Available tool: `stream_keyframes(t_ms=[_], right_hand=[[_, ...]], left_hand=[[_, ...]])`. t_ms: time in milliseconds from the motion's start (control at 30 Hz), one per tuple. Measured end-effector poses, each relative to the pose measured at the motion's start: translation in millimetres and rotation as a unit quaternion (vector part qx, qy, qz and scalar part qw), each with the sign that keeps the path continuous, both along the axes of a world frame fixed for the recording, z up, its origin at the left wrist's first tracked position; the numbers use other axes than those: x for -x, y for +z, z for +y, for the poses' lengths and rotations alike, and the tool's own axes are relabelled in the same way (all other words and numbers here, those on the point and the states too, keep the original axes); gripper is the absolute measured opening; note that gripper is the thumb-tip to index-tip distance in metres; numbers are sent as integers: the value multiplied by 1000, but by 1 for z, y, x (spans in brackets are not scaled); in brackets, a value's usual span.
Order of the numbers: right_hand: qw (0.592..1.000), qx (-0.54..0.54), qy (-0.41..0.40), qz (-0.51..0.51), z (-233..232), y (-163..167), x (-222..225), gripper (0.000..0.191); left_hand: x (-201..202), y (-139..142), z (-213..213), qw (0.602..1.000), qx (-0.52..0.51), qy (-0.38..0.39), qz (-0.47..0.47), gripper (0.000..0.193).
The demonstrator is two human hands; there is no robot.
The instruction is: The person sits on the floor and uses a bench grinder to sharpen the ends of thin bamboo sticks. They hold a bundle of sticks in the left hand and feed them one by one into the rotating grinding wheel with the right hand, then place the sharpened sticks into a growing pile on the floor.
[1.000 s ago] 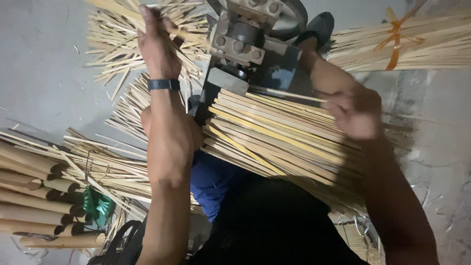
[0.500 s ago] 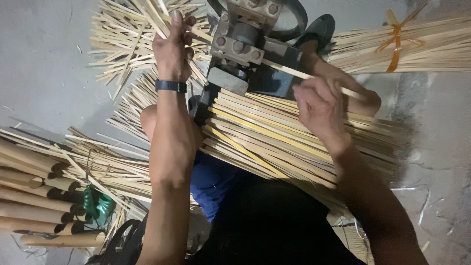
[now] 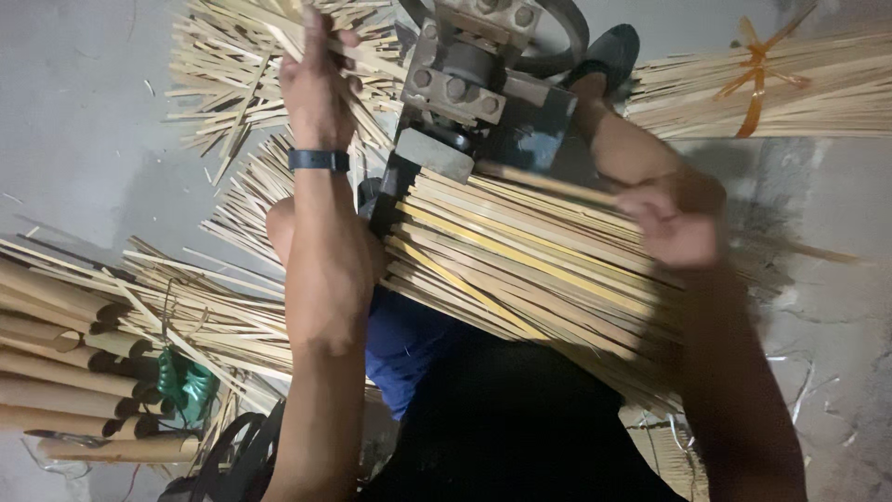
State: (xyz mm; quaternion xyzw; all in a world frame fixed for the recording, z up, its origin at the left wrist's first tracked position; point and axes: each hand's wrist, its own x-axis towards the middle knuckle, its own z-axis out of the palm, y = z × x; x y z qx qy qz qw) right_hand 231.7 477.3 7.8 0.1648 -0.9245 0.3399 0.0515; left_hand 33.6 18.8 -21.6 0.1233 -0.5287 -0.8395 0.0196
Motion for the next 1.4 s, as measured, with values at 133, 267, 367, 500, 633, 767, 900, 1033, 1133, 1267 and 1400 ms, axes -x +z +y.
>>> stream_keyframes(t_ms=[133, 267, 367, 500, 633, 767, 900, 1033, 1133, 1267, 1400], right_hand=[[996, -26, -60, 64, 16, 12, 6, 14], [989, -39, -47, 137, -21, 7, 15, 17], [972, -143, -86, 168, -35, 11, 15, 3], [984, -58, -78, 147, -39, 20, 21, 10], [993, -26, -83, 75, -68, 21, 28, 18], [990, -57, -48, 121, -93, 30, 26, 13], [982, -66, -71, -161, -85, 39, 10, 13], [984, -107, -46, -135, -65, 17, 8, 5], [981, -69, -78, -167, -50, -1, 3, 5], [998, -29, -40, -30, -34, -7, -4, 10], [998, -50, 9, -31, 6, 15, 0, 11]], left_hand=[[2, -1, -7, 996, -54, 34, 60, 50], [0, 1, 3, 998, 17, 55, -36, 53], [-6, 4, 13, 997, 53, 37, -46, 52], [-8, 10, 19, 998, 34, 22, -38, 54], [-8, 11, 22, 998, 35, 27, -44, 53], [-11, 7, 20, 998, 27, 14, -47, 53], [-11, 4, 16, 998, -1, 6, -65, 52], [-7, 4, 17, 999, -21, -2, -46, 46], [-7, 3, 18, 999, -28, -14, -28, 43], [-6, -2, 12, 1000, -16, -4, -3, 41], [1, -9, 0, 996, -44, 76, 31, 48]])
